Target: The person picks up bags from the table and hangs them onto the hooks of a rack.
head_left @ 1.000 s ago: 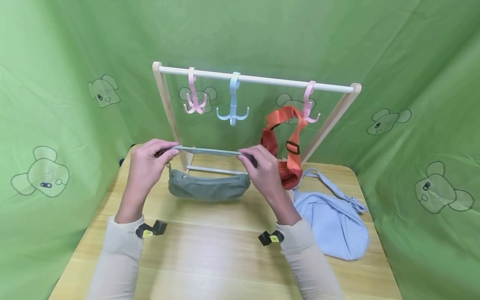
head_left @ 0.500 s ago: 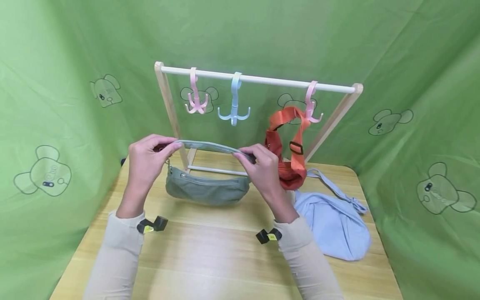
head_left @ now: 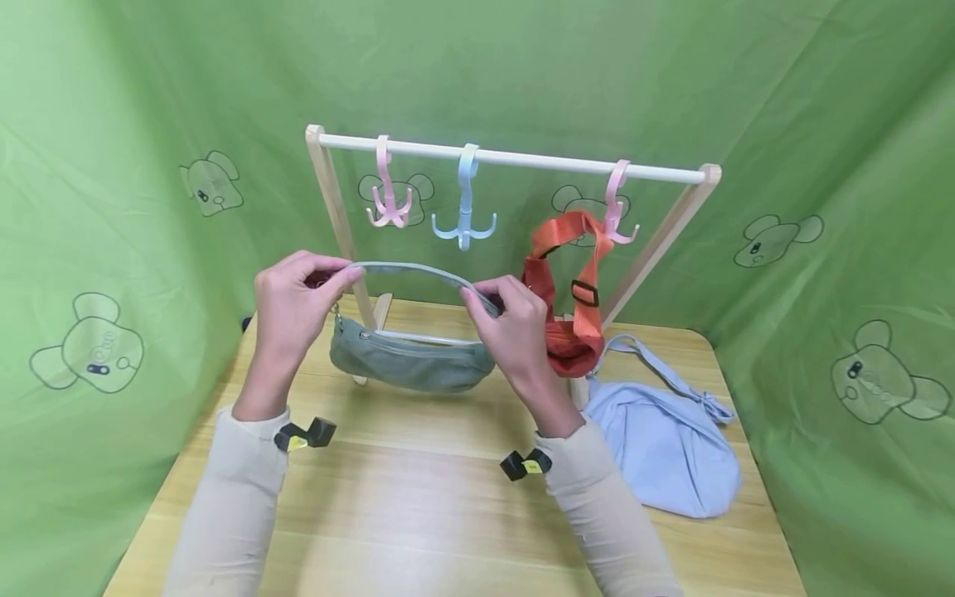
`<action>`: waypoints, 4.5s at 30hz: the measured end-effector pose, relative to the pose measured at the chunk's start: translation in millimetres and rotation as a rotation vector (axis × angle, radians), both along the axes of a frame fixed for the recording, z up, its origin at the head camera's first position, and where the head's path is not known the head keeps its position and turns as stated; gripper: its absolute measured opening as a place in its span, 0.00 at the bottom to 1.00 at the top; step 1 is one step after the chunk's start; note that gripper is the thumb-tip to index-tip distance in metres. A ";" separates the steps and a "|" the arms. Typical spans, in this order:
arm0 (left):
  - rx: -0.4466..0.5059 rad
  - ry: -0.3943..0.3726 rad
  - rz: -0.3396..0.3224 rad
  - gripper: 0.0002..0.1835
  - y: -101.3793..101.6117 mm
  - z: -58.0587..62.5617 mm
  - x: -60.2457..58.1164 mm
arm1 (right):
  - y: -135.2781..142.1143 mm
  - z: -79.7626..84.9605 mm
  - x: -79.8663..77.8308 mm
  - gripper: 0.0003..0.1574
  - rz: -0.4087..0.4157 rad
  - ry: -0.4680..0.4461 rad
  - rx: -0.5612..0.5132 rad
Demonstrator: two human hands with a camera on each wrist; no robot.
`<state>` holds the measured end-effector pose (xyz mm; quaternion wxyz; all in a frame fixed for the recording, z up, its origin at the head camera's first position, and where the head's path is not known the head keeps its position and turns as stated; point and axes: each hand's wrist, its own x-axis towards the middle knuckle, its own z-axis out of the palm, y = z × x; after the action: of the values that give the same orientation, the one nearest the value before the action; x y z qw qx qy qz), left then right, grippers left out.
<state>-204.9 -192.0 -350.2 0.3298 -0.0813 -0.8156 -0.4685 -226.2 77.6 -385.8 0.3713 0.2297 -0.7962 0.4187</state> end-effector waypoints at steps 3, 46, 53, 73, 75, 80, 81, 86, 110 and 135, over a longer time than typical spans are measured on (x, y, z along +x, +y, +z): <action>0.009 -0.016 0.014 0.09 0.6 2.6 -3.0 | -3.3 3.7 -1.7 0.07 -0.007 0.007 -0.001; 0.187 -0.101 0.105 0.11 5.9 27.5 -38.3 | -42.9 30.4 -22.5 0.08 -0.024 -0.057 -0.043; 0.188 -0.117 0.111 0.12 4.0 25.5 -43.1 | -46.5 30.4 -24.5 0.08 -0.026 -0.072 -0.036; 0.164 -0.148 0.121 0.12 1.6 20.6 -54.4 | -50.2 31.1 -31.9 0.10 -0.050 -0.061 -0.007; 0.161 -0.152 0.121 0.12 1.3 20.2 -55.3 | -50.5 31.3 -32.4 0.10 -0.050 -0.066 -0.004; 0.154 -0.174 0.121 0.13 1.0 19.7 -56.4 | -51.4 31.3 -33.1 0.10 -0.050 -0.078 0.002; 0.153 -0.179 0.121 0.13 0.9 19.6 -56.5 | -51.6 31.1 -33.1 0.10 -0.051 -0.081 0.004; 0.156 -0.206 0.125 0.14 0.3 18.6 -56.9 | -52.6 30.6 -33.1 0.11 -0.053 -0.096 0.013; 0.164 -0.261 0.089 0.15 -1.4 16.6 -58.7 | -53.7 24.8 -37.0 0.14 -0.037 -0.184 0.013; 0.123 -0.336 0.061 0.16 -1.5 15.4 -64.5 | -50.4 28.6 -42.8 0.13 -0.031 -0.349 -0.082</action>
<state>-269.4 -193.5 -334.8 0.2074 0.0429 -0.8311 -0.5142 -269.0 27.1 -357.2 0.2430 0.1259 -0.8344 0.4785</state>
